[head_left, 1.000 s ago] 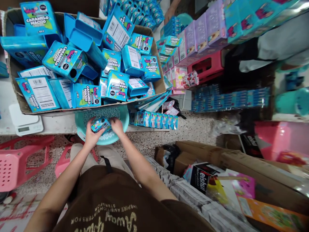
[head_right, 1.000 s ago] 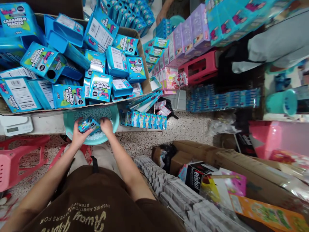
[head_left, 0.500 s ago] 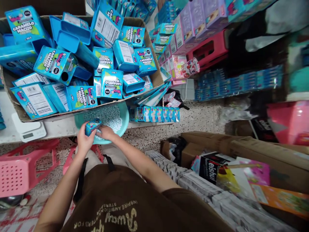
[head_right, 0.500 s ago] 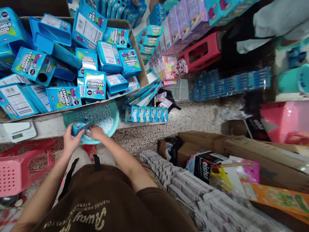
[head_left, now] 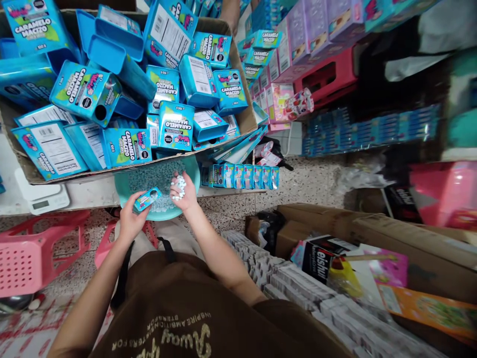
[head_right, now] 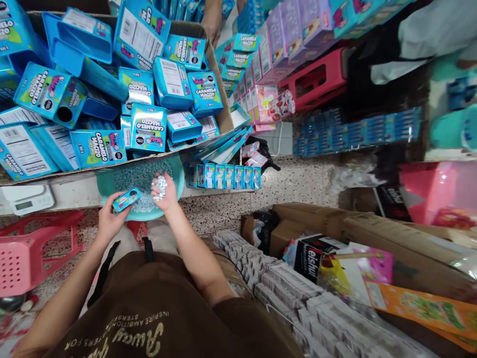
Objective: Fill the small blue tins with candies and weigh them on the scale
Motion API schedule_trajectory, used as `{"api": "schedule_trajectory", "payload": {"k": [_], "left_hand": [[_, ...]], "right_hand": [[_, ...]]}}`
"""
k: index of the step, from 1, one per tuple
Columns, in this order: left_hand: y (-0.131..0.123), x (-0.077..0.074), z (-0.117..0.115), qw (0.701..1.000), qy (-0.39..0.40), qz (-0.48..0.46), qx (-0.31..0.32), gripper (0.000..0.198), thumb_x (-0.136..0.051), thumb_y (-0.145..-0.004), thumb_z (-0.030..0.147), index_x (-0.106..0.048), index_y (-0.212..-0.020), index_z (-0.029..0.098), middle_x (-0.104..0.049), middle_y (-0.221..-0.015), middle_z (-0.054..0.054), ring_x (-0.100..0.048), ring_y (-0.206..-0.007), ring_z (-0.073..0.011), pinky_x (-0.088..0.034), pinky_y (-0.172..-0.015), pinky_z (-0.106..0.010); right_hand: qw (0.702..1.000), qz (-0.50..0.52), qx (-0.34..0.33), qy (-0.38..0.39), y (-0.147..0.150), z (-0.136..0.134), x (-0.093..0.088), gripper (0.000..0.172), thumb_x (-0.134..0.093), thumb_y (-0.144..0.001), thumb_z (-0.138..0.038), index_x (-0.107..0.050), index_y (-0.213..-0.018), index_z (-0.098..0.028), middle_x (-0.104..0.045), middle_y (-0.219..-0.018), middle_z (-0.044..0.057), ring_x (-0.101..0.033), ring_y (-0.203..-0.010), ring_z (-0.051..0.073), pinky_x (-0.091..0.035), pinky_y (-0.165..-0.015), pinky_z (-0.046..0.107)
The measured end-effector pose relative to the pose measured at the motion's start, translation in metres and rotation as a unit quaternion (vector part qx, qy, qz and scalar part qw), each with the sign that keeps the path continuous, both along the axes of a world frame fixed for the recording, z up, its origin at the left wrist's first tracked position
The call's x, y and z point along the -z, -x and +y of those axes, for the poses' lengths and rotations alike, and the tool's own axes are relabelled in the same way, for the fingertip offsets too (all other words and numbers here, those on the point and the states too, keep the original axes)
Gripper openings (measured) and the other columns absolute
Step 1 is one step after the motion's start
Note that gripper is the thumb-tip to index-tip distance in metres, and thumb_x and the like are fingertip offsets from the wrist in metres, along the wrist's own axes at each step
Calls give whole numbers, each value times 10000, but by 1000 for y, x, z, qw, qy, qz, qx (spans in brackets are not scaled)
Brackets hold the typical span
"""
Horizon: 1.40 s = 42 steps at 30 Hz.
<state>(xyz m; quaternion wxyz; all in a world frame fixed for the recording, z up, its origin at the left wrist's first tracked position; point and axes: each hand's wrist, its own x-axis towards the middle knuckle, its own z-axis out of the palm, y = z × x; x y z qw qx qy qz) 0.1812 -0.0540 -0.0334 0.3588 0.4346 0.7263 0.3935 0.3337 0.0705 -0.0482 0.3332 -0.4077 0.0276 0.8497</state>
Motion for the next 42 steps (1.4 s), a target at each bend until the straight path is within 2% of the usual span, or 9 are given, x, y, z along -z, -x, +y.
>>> {"api": "schedule_trajectory", "payload": {"k": [4, 7, 15, 19, 23, 29, 32, 37, 42], "left_hand": [[-10, -4, -1, 997, -15, 33, 71, 382, -584, -767, 183, -600, -1146, 228, -640, -1176, -48, -586, -1106, -225, -439, -989, -371], [-17, -7, -1, 994, -26, 47, 93, 416, -558, -756, 143, -596, -1162, 225, -641, -1181, -49, -585, -1111, -224, -444, -988, -374], [-22, -16, 6, 987, -28, 68, 143, 548, -498, -672, 46, -602, -1170, 247, -636, -1203, -38, -558, -1154, -235, -410, -1027, -411], [-26, -11, 6, 995, -18, 25, 92, 459, -560, -707, 115, -610, -1148, 231, -656, -1149, -52, -600, -1078, -235, -468, -959, -387], [-30, -8, 5, 994, -19, 19, 102, 459, -562, -698, 104, -628, -1130, 243, -653, -1164, -43, -586, -1107, -233, -447, -988, -390], [-35, -7, 9, 998, -5, -19, 54, 388, -625, -712, 187, -644, -1098, 224, -670, -1123, -53, -610, -1058, -234, -468, -948, -376], [-35, -1, 10, 997, -7, -43, 57, 375, -633, -707, 187, -652, -1079, 230, -671, -1120, -51, -607, -1062, -233, -463, -952, -378], [-31, 14, 5, 991, 32, -131, -9, 449, -724, -641, 273, -636, -1076, 204, -677, -1073, -62, -637, -966, -227, -488, -901, -386], [-34, 22, 0, 989, 20, -141, -29, 433, -730, -643, 285, -633, -1056, 203, -667, -1072, -63, -622, -996, -219, -471, -922, -380]], "right_hand": [[998, -5, 65, 8, 10, -3, -23, 348, -331, -947, -429, -471, -720, -205, -461, -532, -76, -259, -351, 54, -169, -331, 175], [994, -54, 86, -33, 19, -10, -33, 343, -384, -930, -455, -445, -696, -211, -465, -536, -70, -354, -390, 58, -266, -370, 175], [966, -189, 75, -161, 26, -23, -45, 393, -470, -851, -572, -422, -685, -220, -467, -543, -63, -497, -497, 85, -433, -523, 225], [957, -211, 74, -185, 27, -25, -46, 423, -466, -836, -600, -414, -652, -223, -428, -484, -70, -480, -466, 89, -432, -516, 236], [947, -238, 60, -209, 25, -28, -46, 436, -466, -828, -614, -420, -634, -226, -416, -457, -70, -480, -458, 95, -428, -511, 241], [939, -243, 71, -235, 24, -30, -48, 417, -510, -818, -586, -436, -635, -219, -399, -449, -77, -410, -415, 72, -355, -451, 218], [951, -235, 77, -187, 20, -24, -46, 428, -474, -837, -599, -404, -644, -223, -344, -448, -93, -349, -388, 64, -320, -424, 215], [974, -191, 80, -94, 7, -10, -30, 452, -441, -834, -637, -368, -646, -232, -248, -434, -116, -213, -340, 64, -215, -352, 217], [965, -238, 77, -74, -10, -11, -1, 389, -563, -794, -555, -432, -652, -216, -368, -449, -108, -316, -355, 53, -257, -361, 199]]}}
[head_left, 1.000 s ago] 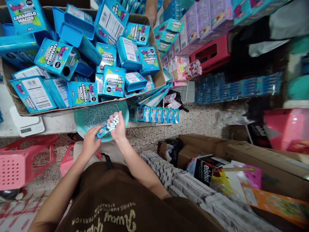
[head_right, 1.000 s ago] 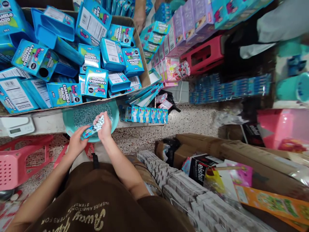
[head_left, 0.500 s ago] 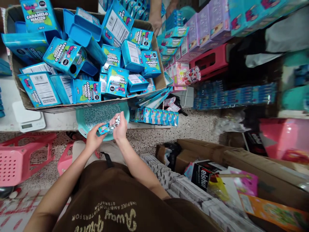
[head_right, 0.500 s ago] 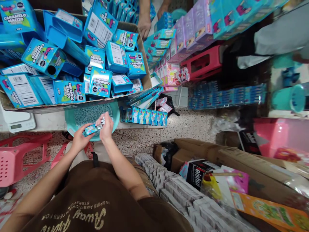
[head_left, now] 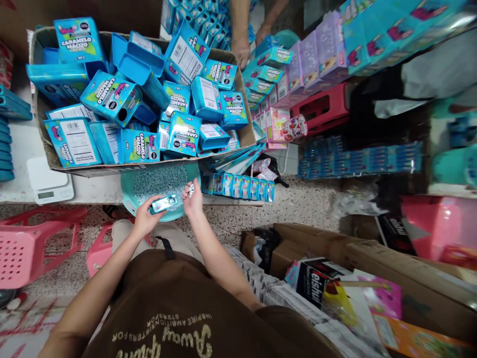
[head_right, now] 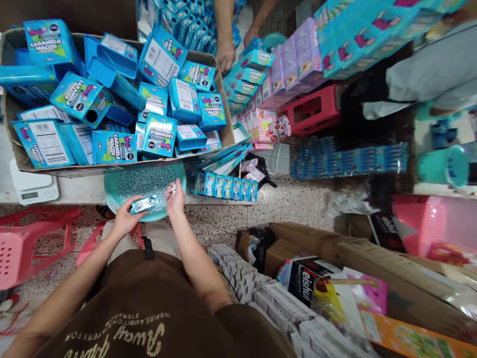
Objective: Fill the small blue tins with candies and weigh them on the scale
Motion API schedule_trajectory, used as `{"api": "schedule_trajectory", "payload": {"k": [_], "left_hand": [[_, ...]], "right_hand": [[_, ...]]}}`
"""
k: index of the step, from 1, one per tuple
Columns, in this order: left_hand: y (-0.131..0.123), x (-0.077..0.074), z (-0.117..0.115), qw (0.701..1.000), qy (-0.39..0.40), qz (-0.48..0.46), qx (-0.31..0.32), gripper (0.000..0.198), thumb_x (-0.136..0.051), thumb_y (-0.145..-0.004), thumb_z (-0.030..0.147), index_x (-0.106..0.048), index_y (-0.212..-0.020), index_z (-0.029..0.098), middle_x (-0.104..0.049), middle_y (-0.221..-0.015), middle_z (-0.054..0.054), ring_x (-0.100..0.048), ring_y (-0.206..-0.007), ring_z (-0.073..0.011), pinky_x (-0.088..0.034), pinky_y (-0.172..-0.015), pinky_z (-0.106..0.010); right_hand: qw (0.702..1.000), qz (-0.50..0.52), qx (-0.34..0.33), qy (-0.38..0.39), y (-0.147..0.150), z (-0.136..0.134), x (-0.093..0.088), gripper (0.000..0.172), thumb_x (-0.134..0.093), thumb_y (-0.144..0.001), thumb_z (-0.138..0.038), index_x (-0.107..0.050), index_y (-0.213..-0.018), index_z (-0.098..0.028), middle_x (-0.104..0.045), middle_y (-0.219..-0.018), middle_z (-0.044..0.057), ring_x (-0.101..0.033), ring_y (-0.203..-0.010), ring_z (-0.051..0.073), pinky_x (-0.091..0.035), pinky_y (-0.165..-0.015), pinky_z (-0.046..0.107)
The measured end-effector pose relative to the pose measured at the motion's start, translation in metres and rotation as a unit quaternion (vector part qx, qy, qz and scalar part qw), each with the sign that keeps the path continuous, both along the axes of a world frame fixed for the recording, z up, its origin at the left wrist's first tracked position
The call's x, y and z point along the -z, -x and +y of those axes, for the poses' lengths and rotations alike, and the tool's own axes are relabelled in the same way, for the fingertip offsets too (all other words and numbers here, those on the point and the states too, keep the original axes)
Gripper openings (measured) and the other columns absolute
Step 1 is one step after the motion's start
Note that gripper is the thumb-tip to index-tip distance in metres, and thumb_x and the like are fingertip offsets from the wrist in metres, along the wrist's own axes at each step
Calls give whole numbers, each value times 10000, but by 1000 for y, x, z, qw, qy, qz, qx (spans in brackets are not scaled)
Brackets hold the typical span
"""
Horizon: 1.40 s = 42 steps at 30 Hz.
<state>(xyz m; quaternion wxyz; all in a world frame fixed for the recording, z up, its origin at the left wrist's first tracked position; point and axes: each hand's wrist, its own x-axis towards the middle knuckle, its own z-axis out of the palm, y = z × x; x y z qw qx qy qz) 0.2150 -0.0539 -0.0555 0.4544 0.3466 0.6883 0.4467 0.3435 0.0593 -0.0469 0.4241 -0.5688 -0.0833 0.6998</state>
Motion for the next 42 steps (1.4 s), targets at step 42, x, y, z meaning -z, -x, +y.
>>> {"api": "schedule_trajectory", "payload": {"k": [42], "left_hand": [[333, 20, 44, 919, -7, 338, -201, 405, -669, -731, 327, -530, -1088, 195, -638, -1037, -58, -618, -939, -216, -478, -843, -325]], "right_hand": [[813, -489, -311, -48, 25, -54, 83, 567, -523, -572, -633, -718, -820, -163, -717, -942, 147, -629, -852, 301, -472, -727, 383]]}}
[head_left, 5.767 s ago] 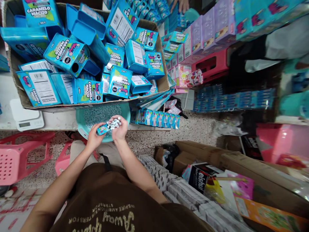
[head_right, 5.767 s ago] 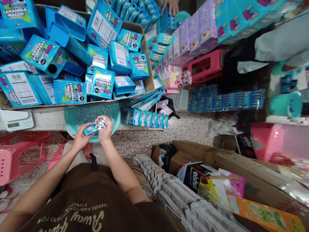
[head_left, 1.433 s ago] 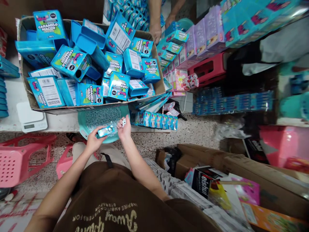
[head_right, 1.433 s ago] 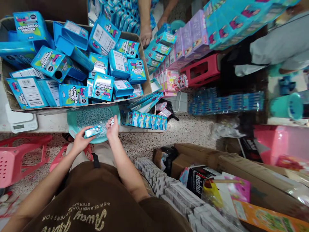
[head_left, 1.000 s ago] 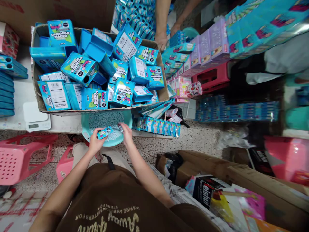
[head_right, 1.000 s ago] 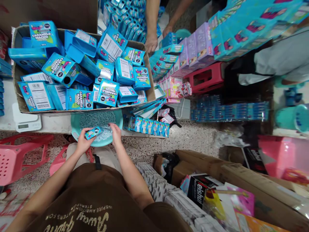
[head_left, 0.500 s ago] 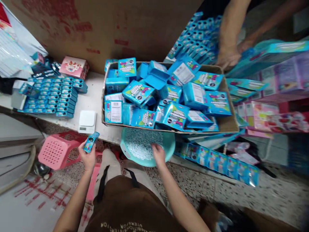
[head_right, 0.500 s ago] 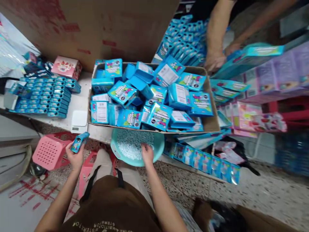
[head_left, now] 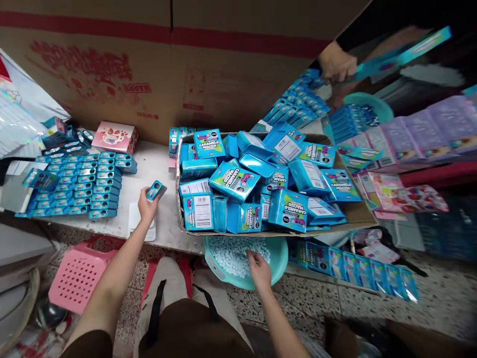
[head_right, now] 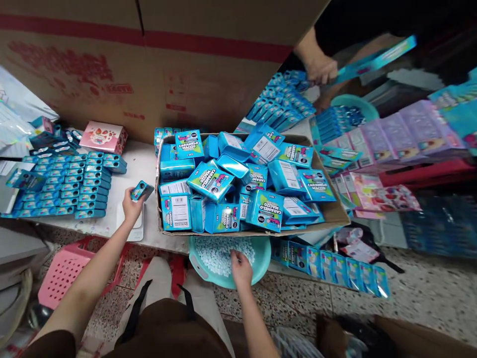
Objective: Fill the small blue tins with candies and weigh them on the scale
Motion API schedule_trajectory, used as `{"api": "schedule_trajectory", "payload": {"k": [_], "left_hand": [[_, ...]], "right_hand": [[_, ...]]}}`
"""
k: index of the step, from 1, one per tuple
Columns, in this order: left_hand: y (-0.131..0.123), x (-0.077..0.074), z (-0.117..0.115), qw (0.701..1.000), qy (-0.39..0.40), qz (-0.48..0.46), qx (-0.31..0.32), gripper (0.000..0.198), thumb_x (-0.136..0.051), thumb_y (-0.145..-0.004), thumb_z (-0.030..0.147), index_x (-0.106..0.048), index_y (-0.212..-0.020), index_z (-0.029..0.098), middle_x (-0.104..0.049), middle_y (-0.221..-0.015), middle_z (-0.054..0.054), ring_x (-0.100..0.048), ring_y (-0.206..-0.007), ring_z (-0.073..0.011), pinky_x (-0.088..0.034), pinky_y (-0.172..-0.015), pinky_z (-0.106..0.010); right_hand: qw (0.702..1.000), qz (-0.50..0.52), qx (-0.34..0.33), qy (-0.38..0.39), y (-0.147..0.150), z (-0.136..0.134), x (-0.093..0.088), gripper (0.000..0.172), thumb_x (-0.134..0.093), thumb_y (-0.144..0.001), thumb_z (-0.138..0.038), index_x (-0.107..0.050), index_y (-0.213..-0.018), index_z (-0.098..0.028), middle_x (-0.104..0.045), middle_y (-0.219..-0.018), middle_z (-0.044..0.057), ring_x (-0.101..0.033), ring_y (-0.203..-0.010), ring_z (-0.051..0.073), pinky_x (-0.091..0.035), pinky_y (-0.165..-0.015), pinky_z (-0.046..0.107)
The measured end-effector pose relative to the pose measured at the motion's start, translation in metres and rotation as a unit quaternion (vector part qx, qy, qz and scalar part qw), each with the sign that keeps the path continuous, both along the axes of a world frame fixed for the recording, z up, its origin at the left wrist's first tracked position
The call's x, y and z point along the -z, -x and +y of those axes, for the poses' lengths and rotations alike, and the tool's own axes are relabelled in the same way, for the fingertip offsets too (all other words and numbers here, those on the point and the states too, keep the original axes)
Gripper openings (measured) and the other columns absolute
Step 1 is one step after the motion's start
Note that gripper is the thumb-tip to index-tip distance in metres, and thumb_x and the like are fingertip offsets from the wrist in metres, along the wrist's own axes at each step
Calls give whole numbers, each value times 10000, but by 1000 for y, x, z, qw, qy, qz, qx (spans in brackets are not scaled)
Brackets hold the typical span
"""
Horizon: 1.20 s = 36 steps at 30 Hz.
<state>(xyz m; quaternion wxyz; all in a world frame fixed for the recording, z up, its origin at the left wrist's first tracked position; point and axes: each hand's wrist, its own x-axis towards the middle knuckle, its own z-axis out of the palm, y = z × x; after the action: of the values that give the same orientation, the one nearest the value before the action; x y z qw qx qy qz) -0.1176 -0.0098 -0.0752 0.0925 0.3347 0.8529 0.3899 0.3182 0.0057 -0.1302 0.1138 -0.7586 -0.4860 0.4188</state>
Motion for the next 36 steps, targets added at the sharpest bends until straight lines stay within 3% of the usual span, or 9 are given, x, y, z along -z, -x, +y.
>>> {"api": "schedule_trajectory", "payload": {"k": [6, 9, 11, 14, 18, 21, 27, 32, 36], "left_hand": [[-2, 35, 32, 982, 108, -25, 152, 395, -559, -759, 205, -498, -1149, 208, -625, -1103, -87, -602, -1008, -245, -469, -874, -372], [0, 28, 27, 983, 93, -7, 158, 510, -595, -749, 257, -446, -1230, 179, -576, -1200, -132, -554, -1106, -270, -438, -940, -407], [0, 4, 24, 992, 31, 37, 114, 585, -640, -730, 307, -424, -1248, 141, -530, -1246, -168, -499, -1174, -285, -397, -991, -428], [-12, -66, 27, 988, -72, 129, 34, 484, -601, -790, 341, -457, -1206, 141, -541, -1183, -156, -492, -1136, -269, -394, -966, -440], [-68, -169, 57, 952, -98, 193, 216, 331, -616, -788, 328, -548, -1079, 185, -600, -1051, -90, -537, -1030, -243, -402, -955, -429], [-123, -206, 88, 908, -28, 201, 368, 413, -642, -759, 355, -541, -1132, 208, -600, -1127, -85, -522, -1094, -265, -392, -985, -455], [-159, -198, 124, 885, 48, 132, 443, 652, -736, -592, 278, -514, -1199, 195, -414, -1421, -103, -258, -1369, -389, -190, -1111, -583], [-148, -199, 139, 894, 57, 53, 442, 690, -795, -447, 211, -580, -1102, 182, -486, -1366, -78, -368, -1319, -369, -186, -1151, -521], [-151, -204, 145, 890, 57, 139, 430, 644, -742, -549, 188, -576, -1171, 164, -598, -1236, -51, -499, -1218, -308, -301, -1109, -528]], "right_hand": [[998, -1, 40, -57, 6, -11, 5, 572, -469, -631, -638, -702, -808, -146, -713, -920, 159, -629, -895, 304, -467, -801, 395], [996, -20, -5, -91, 4, -10, 7, 552, -413, -706, -609, -690, -815, -144, -710, -908, 162, -632, -888, 293, -471, -806, 401], [992, -41, -45, -109, 1, -4, 10, 515, -385, -747, -558, -683, -818, -144, -706, -898, 160, -630, -877, 285, -474, -807, 405], [987, -55, -68, -133, -6, 12, 17, 431, -383, -778, -456, -675, -847, -146, -696, -924, 149, -615, -916, 274, -454, -868, 418], [977, -93, -108, -161, -5, 41, 22, 384, -438, -812, -371, -659, -992, -114, -666, -1023, 170, -576, -1006, 287, -407, -933, 430], [960, -144, -178, -163, 3, 59, 22, 455, -468, -848, -406, -630, -1100, -64, -640, -1072, 211, -556, -1033, 315, -392, -930, 438], [940, -87, -296, -143, 28, 43, 12, 566, -494, -840, -546, -592, -1208, -128, -603, -1174, 160, -516, -1107, 289, -359, -966, 390], [933, -21, -353, -67, 43, 22, 0, 682, -561, -765, -627, -561, -1263, -161, -594, -1219, 148, -524, -1118, 282, -367, -961, 364], [929, 76, -362, 8, 40, 28, -4, 595, -619, -735, -596, -638, -1158, -177, -610, -1218, 141, -526, -1135, 300, -357, -973, 370]]}}
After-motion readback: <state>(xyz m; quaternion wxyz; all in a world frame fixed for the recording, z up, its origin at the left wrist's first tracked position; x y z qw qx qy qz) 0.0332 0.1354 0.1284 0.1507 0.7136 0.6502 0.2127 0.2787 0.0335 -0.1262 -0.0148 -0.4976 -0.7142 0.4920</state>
